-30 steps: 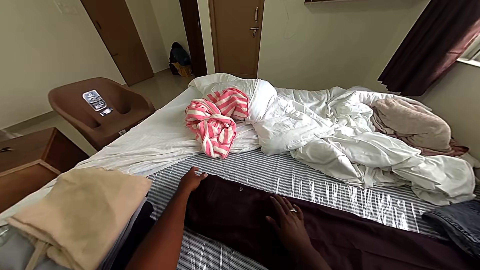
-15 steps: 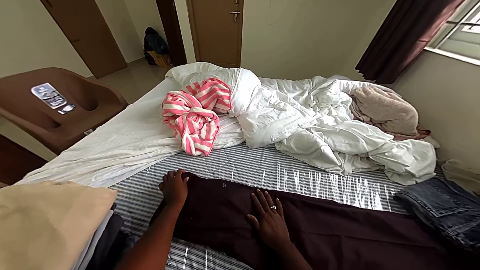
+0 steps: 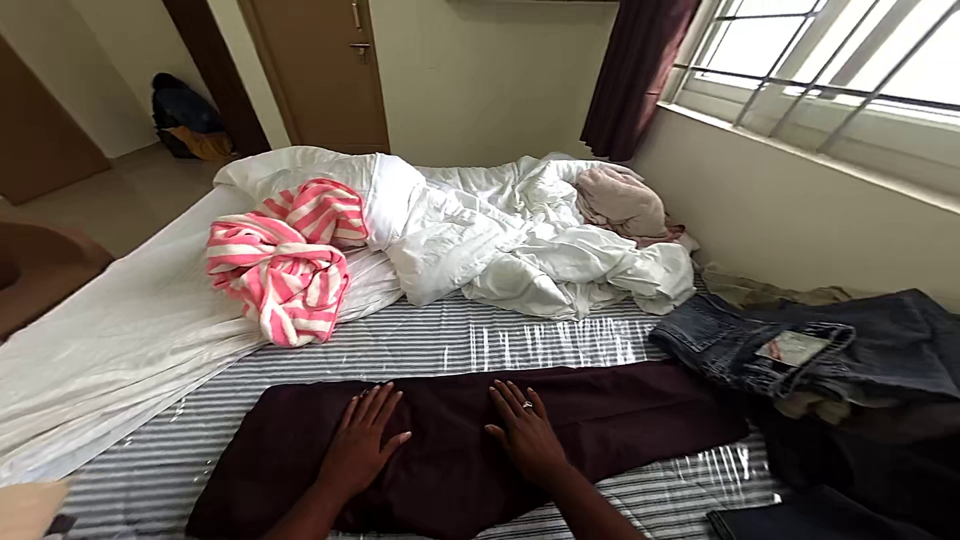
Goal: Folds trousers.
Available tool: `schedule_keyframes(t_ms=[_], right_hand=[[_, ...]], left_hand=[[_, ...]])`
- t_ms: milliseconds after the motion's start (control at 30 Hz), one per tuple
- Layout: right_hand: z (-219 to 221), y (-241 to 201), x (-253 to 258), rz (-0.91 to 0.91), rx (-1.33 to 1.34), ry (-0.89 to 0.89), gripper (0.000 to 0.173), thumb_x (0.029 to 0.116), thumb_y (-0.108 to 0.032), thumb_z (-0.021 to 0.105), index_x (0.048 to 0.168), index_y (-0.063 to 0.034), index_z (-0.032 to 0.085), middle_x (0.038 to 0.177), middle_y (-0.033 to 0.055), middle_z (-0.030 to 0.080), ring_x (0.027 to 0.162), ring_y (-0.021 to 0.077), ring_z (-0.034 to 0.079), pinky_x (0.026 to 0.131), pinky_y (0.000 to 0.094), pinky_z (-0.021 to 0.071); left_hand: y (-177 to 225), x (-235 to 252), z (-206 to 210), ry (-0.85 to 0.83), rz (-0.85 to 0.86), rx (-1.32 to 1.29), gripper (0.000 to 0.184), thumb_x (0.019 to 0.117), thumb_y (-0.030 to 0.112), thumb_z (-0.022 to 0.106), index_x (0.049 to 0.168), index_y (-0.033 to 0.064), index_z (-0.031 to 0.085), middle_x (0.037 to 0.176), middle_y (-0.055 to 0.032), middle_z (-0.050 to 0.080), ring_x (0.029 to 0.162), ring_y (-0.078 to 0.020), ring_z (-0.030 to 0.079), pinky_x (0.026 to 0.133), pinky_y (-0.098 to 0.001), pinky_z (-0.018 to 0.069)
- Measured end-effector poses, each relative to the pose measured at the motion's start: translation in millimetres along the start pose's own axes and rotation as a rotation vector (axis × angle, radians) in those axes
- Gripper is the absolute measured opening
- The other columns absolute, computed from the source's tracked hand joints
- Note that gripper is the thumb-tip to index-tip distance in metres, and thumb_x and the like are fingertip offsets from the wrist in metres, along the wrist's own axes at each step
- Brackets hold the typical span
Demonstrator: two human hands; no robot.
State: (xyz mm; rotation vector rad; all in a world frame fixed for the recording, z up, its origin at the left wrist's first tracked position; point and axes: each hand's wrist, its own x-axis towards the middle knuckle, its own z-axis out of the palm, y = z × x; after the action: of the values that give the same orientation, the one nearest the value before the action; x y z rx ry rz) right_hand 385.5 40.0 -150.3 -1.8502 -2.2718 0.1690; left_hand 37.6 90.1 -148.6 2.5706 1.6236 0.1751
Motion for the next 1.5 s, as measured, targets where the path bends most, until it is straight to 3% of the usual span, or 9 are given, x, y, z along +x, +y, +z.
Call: schedule_keyframes(t_ms=[100, 267, 600, 733, 900, 1000, 1100, 1300, 1500], right_hand=[[-12.5, 67.5, -16.5, 0.099, -0.088, -0.056, 0.084, 0.0984, -0.079, 0.018, 0.166, -0.0287, 0.023, 0.173, -0.0065, 0.018, 0.16, 0.019, 0.014, 0.127, 0.0626, 0.0097], [-30.0, 158.6, -29.1, 0.296, -0.162, -0.031, 0.092, 0.0942, -0.084, 0.011, 0.167, -0.0289, 0.019, 0.174, -0.0025, 0.017, 0.16, 0.0218, 0.013, 0.127, 0.0624, 0.0067], [-29.5, 99.6, -78.0, 0.294, -0.069, -0.089, 0.102, 0.0896, -0.089, 0.013, 0.168, -0.0226, 0.017, 0.174, 0.0051, 0.012, 0.161, 0.0284, 0.009, 0.125, 0.067, 0.0051], [-40.4, 155.1, -92.9, 0.345, -0.149, -0.029, 0.097, 0.0917, -0.087, 0.014, 0.166, -0.0265, 0.023, 0.173, 0.0006, 0.021, 0.16, 0.0267, 0.015, 0.125, 0.0675, 0.0048], [-87.2, 223.0, -113.4, 0.626, -0.161, -0.195, 0.099, 0.0911, -0.088, 0.02, 0.168, -0.0257, 0.013, 0.175, 0.0081, 0.008, 0.16, 0.0353, 0.006, 0.122, 0.0712, 0.0034], [-114.3, 222.6, -115.7, 0.877, 0.056, -0.054, 0.095, 0.0948, -0.07, 0.054, 0.164, -0.0112, 0.026, 0.165, 0.0215, 0.033, 0.146, 0.0433, 0.041, 0.114, 0.069, 0.0333], [-126.9, 234.5, -118.7, 1.062, 0.411, 0.031, 0.066, 0.1002, -0.052, 0.061, 0.139, 0.0009, 0.059, 0.138, 0.0275, 0.06, 0.129, 0.0431, 0.057, 0.106, 0.0635, 0.0441], [-127.4, 243.0, -134.5, 0.973, 1.009, 0.255, 0.055, 0.1098, -0.046, 0.044, 0.138, -0.002, 0.059, 0.133, 0.023, 0.063, 0.123, 0.0334, 0.061, 0.104, 0.0557, 0.0476], [-125.9, 271.8, -142.7, 0.915, 1.169, 0.217, 0.028, 0.1081, -0.015, 0.046, 0.124, -0.0024, 0.065, 0.11, 0.0139, 0.07, 0.097, 0.0222, 0.068, 0.085, 0.0432, 0.0554]], left_hand=[[-4.1, -2.4, 13.3, 0.115, 0.01, 0.049, 0.083, 0.0982, 0.077, 0.025, 0.162, 0.0245, 0.035, 0.169, -0.002, 0.029, 0.157, -0.0241, 0.025, 0.126, -0.0584, 0.0157], [-11.2, -5.0, 23.6, 0.194, 0.03, 0.083, 0.082, 0.0984, 0.077, 0.022, 0.162, 0.0255, 0.035, 0.169, -0.0023, 0.031, 0.156, -0.0246, 0.027, 0.125, -0.0593, 0.0177], [-83.8, -51.8, -0.8, 0.042, 0.114, 0.039, 0.083, 0.101, 0.073, 0.028, 0.163, 0.0186, 0.03, 0.169, -0.0131, 0.027, 0.156, -0.035, 0.025, 0.124, -0.0621, 0.0202], [-82.2, -58.9, -10.3, 0.014, 0.07, 0.064, 0.082, 0.102, 0.071, 0.029, 0.164, 0.0172, 0.028, 0.169, -0.0154, 0.026, 0.155, -0.038, 0.025, 0.122, -0.0636, 0.0219], [-60.3, -55.0, -16.9, -0.057, -0.076, 0.036, 0.086, 0.1007, 0.073, 0.028, 0.164, 0.0146, 0.028, 0.169, -0.0166, 0.023, 0.156, -0.0413, 0.022, 0.121, -0.0679, 0.0179], [-31.3, -37.9, -46.0, -0.168, -0.22, -0.018, 0.078, 0.1021, 0.058, 0.049, 0.161, 0.0093, 0.034, 0.17, -0.02, 0.019, 0.157, -0.0404, 0.016, 0.124, -0.0645, 0.01], [11.9, -25.5, -72.4, -0.207, -0.356, -0.192, 0.067, 0.1038, 0.05, 0.053, 0.156, 0.0098, 0.043, 0.168, -0.0213, 0.023, 0.157, -0.0401, 0.018, 0.124, -0.0627, 0.0141], [75.9, -25.4, -84.6, -0.315, -0.255, -0.55, 0.062, 0.1045, 0.045, 0.055, 0.154, 0.0089, 0.046, 0.165, -0.0223, 0.03, 0.154, -0.0383, 0.028, 0.123, -0.0591, 0.0254], [86.0, -24.9, -61.9, -0.325, -0.232, -0.313, 0.061, 0.1055, 0.046, 0.05, 0.158, 0.0171, 0.041, 0.169, -0.0146, 0.026, 0.156, -0.036, 0.022, 0.123, -0.0643, 0.0182]])
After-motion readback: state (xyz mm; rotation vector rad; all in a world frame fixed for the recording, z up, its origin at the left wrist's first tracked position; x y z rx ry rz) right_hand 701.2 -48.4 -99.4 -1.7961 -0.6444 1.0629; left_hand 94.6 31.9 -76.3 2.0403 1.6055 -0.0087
